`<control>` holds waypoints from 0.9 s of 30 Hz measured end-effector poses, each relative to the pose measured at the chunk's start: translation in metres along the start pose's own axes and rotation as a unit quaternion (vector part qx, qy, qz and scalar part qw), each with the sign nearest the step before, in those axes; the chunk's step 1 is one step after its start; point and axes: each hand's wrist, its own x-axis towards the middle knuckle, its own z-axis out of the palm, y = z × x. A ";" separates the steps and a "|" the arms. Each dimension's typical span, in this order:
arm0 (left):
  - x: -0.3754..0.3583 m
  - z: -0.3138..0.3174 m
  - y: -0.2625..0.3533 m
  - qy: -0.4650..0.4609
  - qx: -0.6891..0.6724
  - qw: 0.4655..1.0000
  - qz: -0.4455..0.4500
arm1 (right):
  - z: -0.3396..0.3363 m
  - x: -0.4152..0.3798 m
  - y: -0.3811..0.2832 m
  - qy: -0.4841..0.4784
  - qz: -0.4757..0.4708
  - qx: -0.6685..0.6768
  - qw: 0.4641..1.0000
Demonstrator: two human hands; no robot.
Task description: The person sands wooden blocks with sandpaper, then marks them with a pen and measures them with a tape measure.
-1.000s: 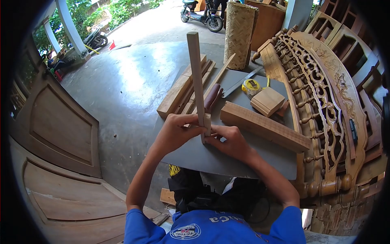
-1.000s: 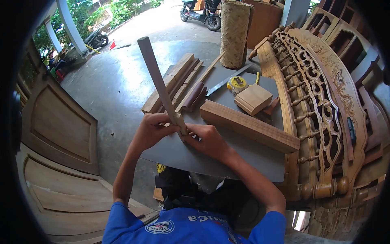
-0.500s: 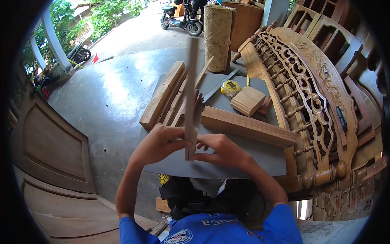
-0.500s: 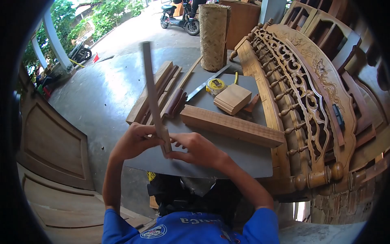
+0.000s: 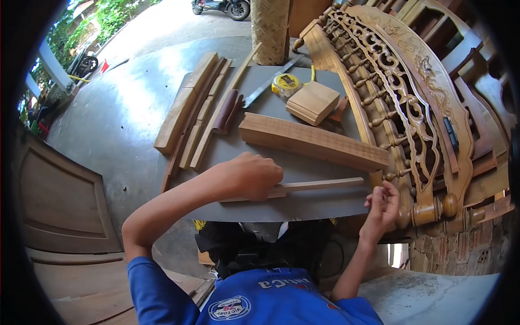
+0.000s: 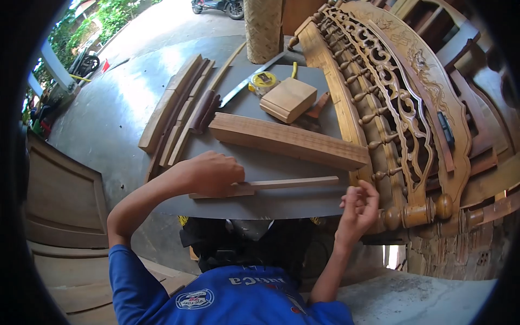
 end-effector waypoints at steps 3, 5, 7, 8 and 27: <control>-0.006 -0.003 0.012 -0.018 0.040 0.999 -0.025 | 0.003 -0.004 0.000 -0.073 -0.129 -0.110 0.983; -0.010 0.001 0.015 -0.011 0.060 0.997 -0.044 | 0.009 -0.007 -0.008 -0.125 -0.188 -0.181 0.957; -0.014 0.005 0.015 0.012 0.078 0.995 -0.058 | 0.013 -0.010 -0.007 -0.159 -0.207 -0.200 0.944; -0.016 0.002 0.013 0.065 0.076 0.993 -0.058 | 0.016 -0.011 -0.006 -0.175 -0.217 -0.209 0.937; 0.125 -0.079 -0.118 0.185 0.121 0.975 0.008 | 0.025 -0.011 0.011 -0.156 -0.318 -0.228 0.907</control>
